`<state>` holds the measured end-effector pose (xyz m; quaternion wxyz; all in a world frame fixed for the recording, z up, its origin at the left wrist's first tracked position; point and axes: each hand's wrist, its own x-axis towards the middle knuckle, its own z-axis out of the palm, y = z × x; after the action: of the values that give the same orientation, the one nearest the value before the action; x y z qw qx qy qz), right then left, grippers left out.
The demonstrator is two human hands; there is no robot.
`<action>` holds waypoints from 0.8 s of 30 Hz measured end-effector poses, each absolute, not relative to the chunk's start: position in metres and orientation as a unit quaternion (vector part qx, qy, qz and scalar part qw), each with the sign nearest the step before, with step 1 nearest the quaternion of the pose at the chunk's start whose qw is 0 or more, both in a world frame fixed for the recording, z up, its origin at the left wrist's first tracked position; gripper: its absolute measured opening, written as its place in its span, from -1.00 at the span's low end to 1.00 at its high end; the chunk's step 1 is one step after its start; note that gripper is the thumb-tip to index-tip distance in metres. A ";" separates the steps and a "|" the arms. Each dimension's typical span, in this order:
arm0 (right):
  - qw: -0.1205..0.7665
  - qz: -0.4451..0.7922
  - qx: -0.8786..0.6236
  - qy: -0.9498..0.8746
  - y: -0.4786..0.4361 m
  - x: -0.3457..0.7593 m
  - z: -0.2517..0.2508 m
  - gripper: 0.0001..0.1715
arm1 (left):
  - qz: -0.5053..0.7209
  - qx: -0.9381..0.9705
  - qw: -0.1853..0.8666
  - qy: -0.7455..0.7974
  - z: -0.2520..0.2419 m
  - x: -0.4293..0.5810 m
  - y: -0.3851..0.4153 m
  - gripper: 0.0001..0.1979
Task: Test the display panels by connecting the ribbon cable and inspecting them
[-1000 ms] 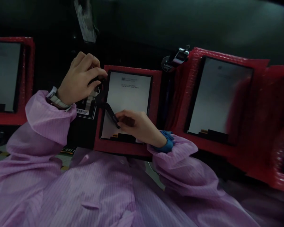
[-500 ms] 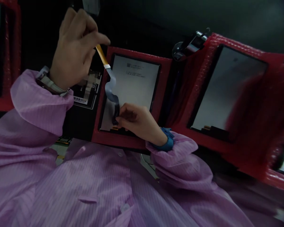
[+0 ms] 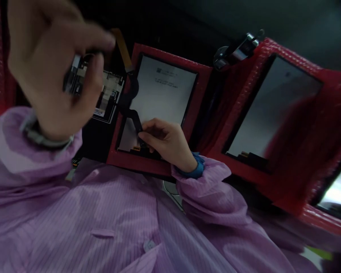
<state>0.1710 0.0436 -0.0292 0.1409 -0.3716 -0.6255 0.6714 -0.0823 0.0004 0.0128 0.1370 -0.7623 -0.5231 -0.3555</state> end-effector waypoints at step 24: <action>0.197 0.687 -0.358 -0.601 0.039 0.172 -0.034 -0.75 | -0.278 -0.751 0.115 -0.588 -0.058 0.023 -0.089 -0.86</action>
<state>0.1716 0.0388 -0.0339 0.1974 -0.3576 -0.6014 0.6866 0.0226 -0.0890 -0.0583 0.1147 -0.7509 -0.5878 -0.2783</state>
